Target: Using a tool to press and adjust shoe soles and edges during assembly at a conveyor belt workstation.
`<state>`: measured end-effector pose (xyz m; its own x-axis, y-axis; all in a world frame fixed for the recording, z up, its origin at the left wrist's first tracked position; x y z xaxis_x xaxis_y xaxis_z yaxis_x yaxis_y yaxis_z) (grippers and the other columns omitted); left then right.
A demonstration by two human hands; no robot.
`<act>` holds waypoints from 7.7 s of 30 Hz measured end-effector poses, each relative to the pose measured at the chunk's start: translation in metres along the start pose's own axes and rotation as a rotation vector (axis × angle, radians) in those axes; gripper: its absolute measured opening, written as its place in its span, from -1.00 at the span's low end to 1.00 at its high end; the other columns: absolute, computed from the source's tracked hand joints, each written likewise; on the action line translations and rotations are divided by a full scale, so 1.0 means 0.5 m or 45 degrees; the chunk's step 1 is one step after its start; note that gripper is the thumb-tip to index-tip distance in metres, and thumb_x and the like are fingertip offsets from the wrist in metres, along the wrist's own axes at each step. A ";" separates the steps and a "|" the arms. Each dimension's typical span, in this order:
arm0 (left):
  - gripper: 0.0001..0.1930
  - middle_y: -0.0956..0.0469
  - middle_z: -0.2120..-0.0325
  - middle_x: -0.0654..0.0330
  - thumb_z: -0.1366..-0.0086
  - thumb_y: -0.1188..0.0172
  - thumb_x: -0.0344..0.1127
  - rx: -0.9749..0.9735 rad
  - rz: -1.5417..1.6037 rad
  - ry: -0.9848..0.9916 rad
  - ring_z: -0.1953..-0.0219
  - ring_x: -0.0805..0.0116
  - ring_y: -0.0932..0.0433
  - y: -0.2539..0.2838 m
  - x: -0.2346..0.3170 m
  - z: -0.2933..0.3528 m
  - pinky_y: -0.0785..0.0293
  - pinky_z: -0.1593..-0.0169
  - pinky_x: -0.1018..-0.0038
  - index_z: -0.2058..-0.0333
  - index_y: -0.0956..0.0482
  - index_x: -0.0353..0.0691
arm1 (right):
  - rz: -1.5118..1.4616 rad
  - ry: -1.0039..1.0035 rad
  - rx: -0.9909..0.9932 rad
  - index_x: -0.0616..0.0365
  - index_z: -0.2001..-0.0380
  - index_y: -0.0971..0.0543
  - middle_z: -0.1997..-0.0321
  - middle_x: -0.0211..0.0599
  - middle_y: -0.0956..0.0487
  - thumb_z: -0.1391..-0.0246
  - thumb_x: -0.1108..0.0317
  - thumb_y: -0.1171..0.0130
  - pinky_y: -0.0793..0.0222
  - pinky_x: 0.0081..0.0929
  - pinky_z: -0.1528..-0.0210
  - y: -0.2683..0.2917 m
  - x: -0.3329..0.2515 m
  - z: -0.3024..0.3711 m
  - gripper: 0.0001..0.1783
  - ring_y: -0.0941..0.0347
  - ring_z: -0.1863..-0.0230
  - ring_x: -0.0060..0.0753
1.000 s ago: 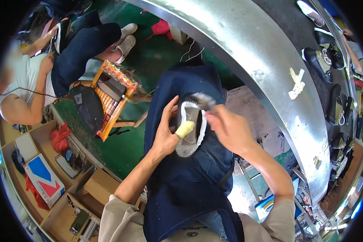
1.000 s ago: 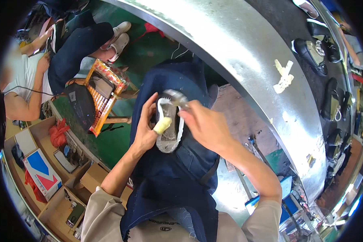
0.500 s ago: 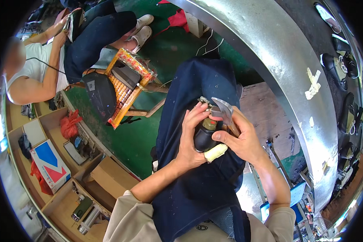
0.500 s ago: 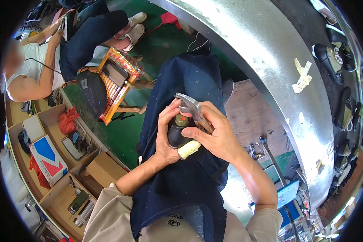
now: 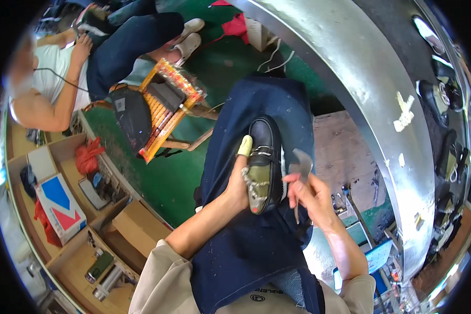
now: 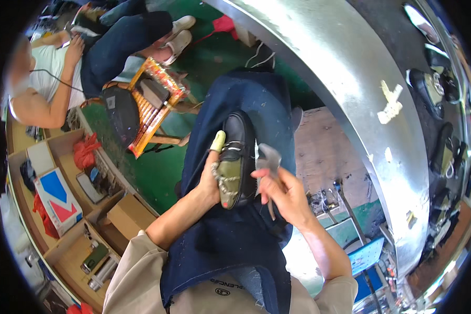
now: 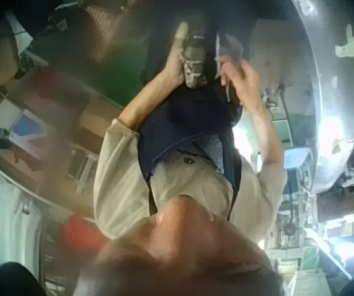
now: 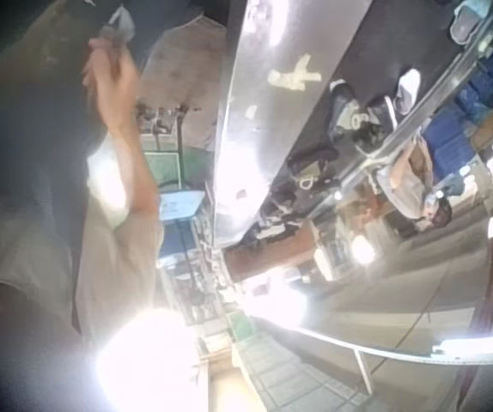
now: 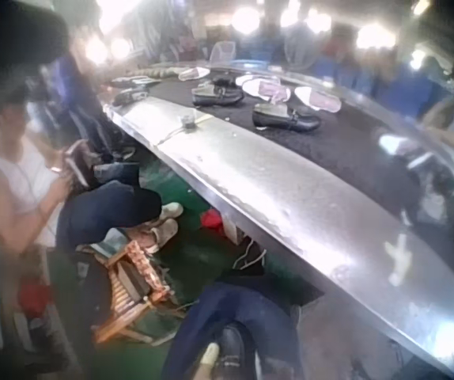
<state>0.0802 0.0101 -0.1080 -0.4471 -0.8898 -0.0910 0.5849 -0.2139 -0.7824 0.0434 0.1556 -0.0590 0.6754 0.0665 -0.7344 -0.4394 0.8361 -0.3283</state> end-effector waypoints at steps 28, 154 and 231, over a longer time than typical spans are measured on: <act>-0.41 -0.24 -0.43 0.06 -0.66 0.21 -0.07 0.094 -1.470 -0.790 -0.44 0.30 -0.20 0.015 0.098 -0.031 -0.09 -0.48 0.38 -0.49 -0.08 -0.30 | 1.703 0.542 -0.020 0.27 0.24 -0.43 0.41 0.04 -0.63 -0.35 0.33 -0.09 -0.54 -0.12 0.34 -0.048 -0.122 -0.032 -0.80 -0.63 0.37 0.12; -0.29 -0.41 -0.28 -0.14 -0.43 -0.17 -0.04 0.064 -1.287 -1.500 -0.28 -0.02 -0.46 -0.300 0.516 -0.119 -0.37 -0.37 0.07 -0.41 -0.24 -0.32 | 1.696 0.615 2.266 0.39 -0.23 -0.44 -0.29 0.15 -0.48 -0.07 -0.28 -0.34 -0.31 -0.09 -0.38 0.876 -0.736 -0.019 -0.03 -0.42 -0.31 0.16; -0.55 -0.39 -0.33 0.06 -0.44 -0.20 -0.27 -0.024 -1.939 -1.024 -0.33 0.13 -0.41 -0.125 0.205 -0.047 -0.38 -0.33 0.24 -0.25 -0.42 -0.15 | -0.139 -0.077 -0.082 0.32 -0.27 -0.43 -0.11 -0.13 -0.64 -0.52 0.08 0.05 -0.61 -0.43 0.06 -0.033 -0.056 -0.095 -0.46 -0.64 -0.04 -0.36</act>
<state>-0.0182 -0.0583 -0.0830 -0.1206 0.1290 0.9843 -0.0207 -0.9916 0.1274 0.0038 0.1139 -0.0612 0.7551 0.0113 -0.6555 -0.3967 0.8038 -0.4432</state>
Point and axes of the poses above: each hand's wrist, its own z-axis away from the middle knuckle, its own y-axis out of the back of the hand, x = y × z, the point moved 7 cm from there along -z, towards the middle knuckle
